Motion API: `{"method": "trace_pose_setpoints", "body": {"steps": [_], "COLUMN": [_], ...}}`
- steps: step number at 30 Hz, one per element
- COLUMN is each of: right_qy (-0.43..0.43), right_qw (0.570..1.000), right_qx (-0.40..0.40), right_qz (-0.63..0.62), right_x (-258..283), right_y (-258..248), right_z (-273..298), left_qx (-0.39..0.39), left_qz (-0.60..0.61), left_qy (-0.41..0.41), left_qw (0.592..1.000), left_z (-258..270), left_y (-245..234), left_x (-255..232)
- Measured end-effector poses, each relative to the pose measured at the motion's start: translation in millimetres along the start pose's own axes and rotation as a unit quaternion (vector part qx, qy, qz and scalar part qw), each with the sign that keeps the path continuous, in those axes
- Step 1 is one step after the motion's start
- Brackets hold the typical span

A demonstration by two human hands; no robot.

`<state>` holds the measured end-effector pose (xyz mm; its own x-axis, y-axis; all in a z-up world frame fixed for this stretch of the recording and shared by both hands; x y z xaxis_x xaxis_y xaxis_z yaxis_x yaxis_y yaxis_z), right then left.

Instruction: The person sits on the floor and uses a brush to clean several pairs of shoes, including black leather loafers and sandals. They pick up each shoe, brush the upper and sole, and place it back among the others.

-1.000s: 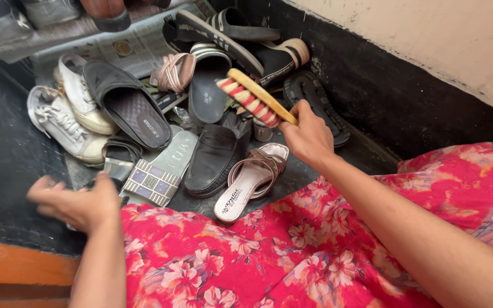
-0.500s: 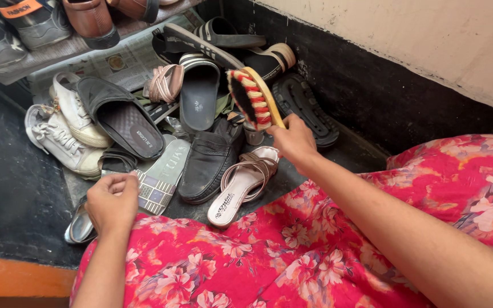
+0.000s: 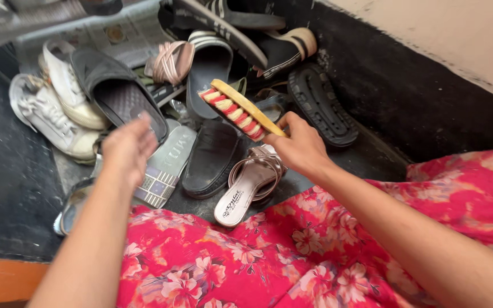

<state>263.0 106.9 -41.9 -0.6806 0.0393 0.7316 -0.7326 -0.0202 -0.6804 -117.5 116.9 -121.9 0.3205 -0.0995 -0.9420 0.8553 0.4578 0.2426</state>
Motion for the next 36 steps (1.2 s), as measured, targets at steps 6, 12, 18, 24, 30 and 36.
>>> {"method": "trace_pose_setpoints", "body": {"steps": [6,12,18,24,30,36], "right_qy": [0.011,-0.009,-0.012,-0.019,-0.006,-0.096], "right_qw": [1.000,0.999,0.999,1.000,0.997,0.988], "right_qx": [0.017,0.026,0.031,0.009,-0.078,-0.082], "right_qz": [0.013,0.022,0.020,0.015,0.006,-0.085], "right_x": [1,4,8,8,-1,11], "right_y": [9,16,18,7,-33,-97], "right_z": [-1,-4,-8,-9,-3,23], "left_qx": [0.052,0.126,0.142,0.195,0.290,0.318], "left_qz": [0.257,0.325,0.441,0.457,0.363,0.388], "left_qy": [-0.006,0.007,-0.006,0.030,0.091,0.058], "left_qw": [0.965,0.937,0.886,0.867,0.881,0.863], "left_z": [-88,-184,-199,-89,69,171], "left_y": [-13,-11,-17,22,92,150], "left_x": [-27,-34,-41,-77,-110,-81]}}
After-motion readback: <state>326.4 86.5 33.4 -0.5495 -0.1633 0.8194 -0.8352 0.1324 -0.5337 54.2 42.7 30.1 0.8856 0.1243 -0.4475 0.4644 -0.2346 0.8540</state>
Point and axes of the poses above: each hand's wrist, its own z-axis away from the middle knuckle, its own y-axis out of the palm, x = y × z, the point moved 9 cm from there along -z, towards the middle knuckle, and after that the axes turned 1 degree about -z, right-handed, at the moved point
